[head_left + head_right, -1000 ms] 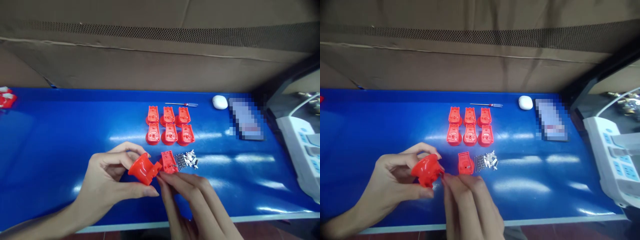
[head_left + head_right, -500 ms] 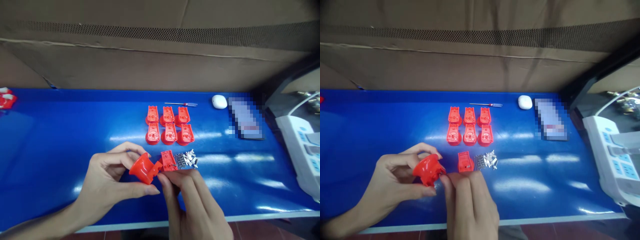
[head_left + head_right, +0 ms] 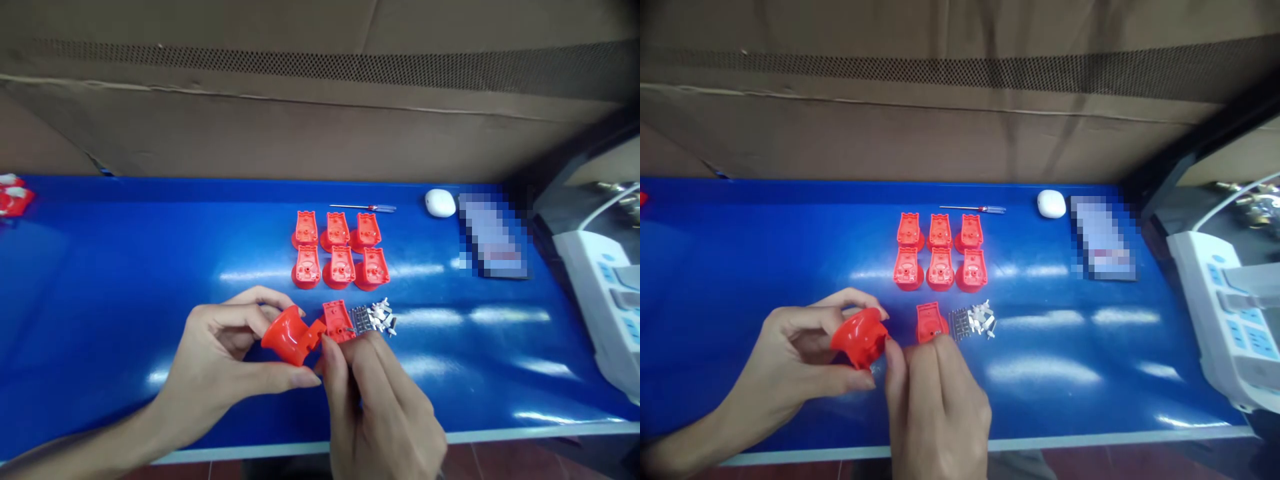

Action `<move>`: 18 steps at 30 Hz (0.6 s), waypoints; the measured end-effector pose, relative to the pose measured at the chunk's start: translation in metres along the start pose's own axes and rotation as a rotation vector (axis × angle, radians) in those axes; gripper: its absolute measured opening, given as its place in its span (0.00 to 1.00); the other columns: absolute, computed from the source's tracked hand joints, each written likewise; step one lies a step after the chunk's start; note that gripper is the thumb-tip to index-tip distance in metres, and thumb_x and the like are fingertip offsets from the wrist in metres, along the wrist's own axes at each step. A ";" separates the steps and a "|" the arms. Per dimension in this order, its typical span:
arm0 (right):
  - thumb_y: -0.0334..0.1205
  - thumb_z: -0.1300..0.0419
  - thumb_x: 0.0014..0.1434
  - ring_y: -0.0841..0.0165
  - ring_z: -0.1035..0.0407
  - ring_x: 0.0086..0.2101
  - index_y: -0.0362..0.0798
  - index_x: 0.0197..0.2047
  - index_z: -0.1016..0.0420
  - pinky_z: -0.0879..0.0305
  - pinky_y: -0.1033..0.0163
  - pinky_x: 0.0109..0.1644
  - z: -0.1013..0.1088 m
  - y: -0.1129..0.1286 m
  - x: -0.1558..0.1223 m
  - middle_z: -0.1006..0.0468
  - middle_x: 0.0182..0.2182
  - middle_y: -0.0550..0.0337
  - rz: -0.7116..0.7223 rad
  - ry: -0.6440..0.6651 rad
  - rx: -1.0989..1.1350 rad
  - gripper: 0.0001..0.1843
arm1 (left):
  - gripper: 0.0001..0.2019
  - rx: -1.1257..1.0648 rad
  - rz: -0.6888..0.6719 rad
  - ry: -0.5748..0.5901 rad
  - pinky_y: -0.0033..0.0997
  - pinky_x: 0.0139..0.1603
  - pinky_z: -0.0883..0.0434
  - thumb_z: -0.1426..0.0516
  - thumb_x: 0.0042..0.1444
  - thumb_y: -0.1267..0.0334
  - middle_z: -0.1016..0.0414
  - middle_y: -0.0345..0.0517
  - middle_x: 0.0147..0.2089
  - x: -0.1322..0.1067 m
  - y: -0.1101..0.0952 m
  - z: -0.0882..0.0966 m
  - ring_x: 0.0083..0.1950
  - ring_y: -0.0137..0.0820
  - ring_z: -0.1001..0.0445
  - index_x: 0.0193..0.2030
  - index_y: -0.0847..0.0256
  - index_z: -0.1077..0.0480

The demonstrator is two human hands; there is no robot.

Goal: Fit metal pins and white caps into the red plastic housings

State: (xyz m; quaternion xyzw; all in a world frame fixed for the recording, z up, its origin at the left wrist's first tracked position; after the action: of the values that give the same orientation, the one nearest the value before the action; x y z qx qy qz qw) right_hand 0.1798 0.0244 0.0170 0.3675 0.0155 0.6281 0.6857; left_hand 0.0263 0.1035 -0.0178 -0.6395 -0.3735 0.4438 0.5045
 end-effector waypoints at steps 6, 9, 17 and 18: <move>0.37 0.43 0.82 0.75 0.36 0.22 0.51 0.32 0.32 0.43 0.63 0.28 0.001 -0.001 0.003 0.30 0.24 0.68 0.044 0.006 -0.006 0.21 | 0.12 0.013 0.011 0.010 0.31 0.47 0.14 0.18 0.42 0.68 0.13 0.50 0.42 0.000 0.000 0.000 0.52 0.42 0.14 0.26 0.57 0.15; 0.38 0.42 0.82 0.74 0.36 0.21 0.52 0.32 0.33 0.44 0.61 0.29 0.001 -0.001 0.004 0.29 0.24 0.67 0.069 -0.006 -0.026 0.21 | 0.13 0.004 0.009 0.008 0.29 0.43 0.15 0.18 0.42 0.68 0.14 0.49 0.42 0.000 0.000 0.000 0.49 0.39 0.14 0.26 0.58 0.16; 0.41 0.48 0.85 0.74 0.40 0.21 0.53 0.30 0.37 0.45 0.62 0.27 0.000 -0.002 0.004 0.34 0.23 0.68 0.071 0.033 -0.062 0.25 | 0.12 -0.062 0.048 0.020 0.22 0.42 0.17 0.18 0.44 0.69 0.14 0.45 0.46 0.000 0.006 -0.002 0.43 0.31 0.15 0.29 0.56 0.14; 0.41 0.48 0.85 0.74 0.40 0.21 0.53 0.30 0.37 0.45 0.62 0.27 0.000 -0.003 0.003 0.34 0.23 0.68 0.066 0.035 -0.057 0.25 | 0.12 -0.068 0.050 0.022 0.22 0.42 0.17 0.19 0.44 0.70 0.14 0.45 0.46 0.000 0.006 -0.002 0.43 0.31 0.15 0.29 0.56 0.14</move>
State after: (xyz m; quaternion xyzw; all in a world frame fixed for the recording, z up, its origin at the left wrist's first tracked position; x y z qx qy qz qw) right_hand 0.1827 0.0277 0.0170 0.3374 -0.0026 0.6569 0.6743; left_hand 0.0280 0.1016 -0.0236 -0.6702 -0.3668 0.4364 0.4753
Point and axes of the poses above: each hand's wrist, its own x-axis towards the middle knuckle, its own z-axis out of the back of the hand, y = z × x, the point moved 7 cm from there along x, towards the middle knuckle
